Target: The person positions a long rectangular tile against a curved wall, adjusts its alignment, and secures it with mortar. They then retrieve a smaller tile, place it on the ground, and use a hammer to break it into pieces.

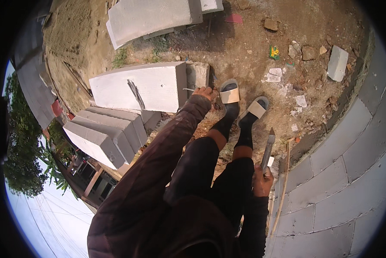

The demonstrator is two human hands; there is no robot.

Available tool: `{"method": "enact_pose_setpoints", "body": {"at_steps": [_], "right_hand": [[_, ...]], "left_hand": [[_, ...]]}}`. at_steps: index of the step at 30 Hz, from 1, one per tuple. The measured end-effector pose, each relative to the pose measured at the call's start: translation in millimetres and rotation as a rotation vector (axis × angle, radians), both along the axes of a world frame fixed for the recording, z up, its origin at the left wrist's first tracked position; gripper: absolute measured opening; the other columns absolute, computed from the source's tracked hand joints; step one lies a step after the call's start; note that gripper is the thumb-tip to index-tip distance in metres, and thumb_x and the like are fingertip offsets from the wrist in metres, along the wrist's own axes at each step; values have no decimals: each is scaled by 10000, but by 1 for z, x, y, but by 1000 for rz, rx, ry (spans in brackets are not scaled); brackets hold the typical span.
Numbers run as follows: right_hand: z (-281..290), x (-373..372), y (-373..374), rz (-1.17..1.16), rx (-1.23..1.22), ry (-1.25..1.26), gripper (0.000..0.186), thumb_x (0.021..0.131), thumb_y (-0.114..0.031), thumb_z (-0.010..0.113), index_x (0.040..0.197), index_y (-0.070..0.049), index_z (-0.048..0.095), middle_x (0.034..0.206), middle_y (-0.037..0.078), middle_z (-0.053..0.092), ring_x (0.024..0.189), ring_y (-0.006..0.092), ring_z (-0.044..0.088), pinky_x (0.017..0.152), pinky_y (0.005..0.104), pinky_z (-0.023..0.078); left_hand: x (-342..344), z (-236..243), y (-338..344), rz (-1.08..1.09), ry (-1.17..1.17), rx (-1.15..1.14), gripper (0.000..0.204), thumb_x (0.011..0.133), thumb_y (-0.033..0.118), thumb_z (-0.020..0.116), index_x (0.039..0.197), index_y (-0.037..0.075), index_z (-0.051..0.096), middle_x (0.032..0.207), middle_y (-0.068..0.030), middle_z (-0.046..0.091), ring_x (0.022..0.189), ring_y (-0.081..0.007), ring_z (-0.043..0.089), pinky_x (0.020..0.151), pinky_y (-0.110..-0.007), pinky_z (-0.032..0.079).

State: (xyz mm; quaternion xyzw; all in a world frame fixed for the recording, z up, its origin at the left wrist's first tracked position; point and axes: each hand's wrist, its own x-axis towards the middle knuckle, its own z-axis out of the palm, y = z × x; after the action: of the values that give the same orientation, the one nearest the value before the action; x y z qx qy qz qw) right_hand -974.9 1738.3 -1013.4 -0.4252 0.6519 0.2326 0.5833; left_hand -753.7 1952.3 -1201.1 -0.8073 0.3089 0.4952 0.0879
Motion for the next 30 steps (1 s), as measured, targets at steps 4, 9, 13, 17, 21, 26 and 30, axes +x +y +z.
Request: {"method": "enact_pose_setpoints", "body": {"at_steps": [4,9,13,17,21,26,30], "right_hand": [[-53,-26,2,6,42,-5,264,814,-280,634,692,-84,506,510,-36,413,407,43,365,378,203,273],[-73,-56,2,16,82,33,276,815,-300,628,695,-81,509,525,-42,416,438,38,379,403,197,287],[-78,-65,-9,-69,52,-2,247,825,-281,612,734,-75,511,556,-36,434,447,40,389,410,198,300],[-94,-52,-7,-136,-45,-166,213,849,-245,568,832,-51,484,576,-5,453,405,64,401,369,214,337],[-149,-29,2,-279,91,-87,234,867,-283,532,896,-55,484,570,-1,440,358,78,368,314,233,310],[-215,29,44,-382,154,-197,377,872,-431,511,960,-72,438,578,-11,404,345,87,377,303,233,324],[-246,41,107,-295,188,-376,341,881,-406,513,930,-76,444,592,-13,419,457,74,423,380,242,344]], "left_hand": [[2,-30,-17,-41,-25,48,402,872,155,424,1255,269,473,1242,-76,468,1155,-259,433,970,-387,328],[-10,-39,-28,-40,-37,61,380,886,205,426,1258,266,472,1229,-73,490,1151,-270,440,977,-400,320],[-12,-38,-33,-37,10,56,341,890,220,428,1221,249,505,1197,-78,510,1137,-271,451,956,-410,339],[-17,-58,-25,-23,-78,-67,267,883,213,440,1123,206,558,1128,-86,545,1084,-273,494,902,-427,375],[-11,-84,-12,-51,-151,-187,203,853,178,472,1027,158,575,1028,-98,578,998,-287,547,827,-424,419],[3,-94,-26,-111,-100,-131,177,823,119,478,976,128,568,993,-107,579,962,-296,564,782,-418,449],[3,-116,-24,-135,-104,-163,176,820,103,474,975,121,556,1004,-112,572,953,-309,563,781,-412,459]]}}
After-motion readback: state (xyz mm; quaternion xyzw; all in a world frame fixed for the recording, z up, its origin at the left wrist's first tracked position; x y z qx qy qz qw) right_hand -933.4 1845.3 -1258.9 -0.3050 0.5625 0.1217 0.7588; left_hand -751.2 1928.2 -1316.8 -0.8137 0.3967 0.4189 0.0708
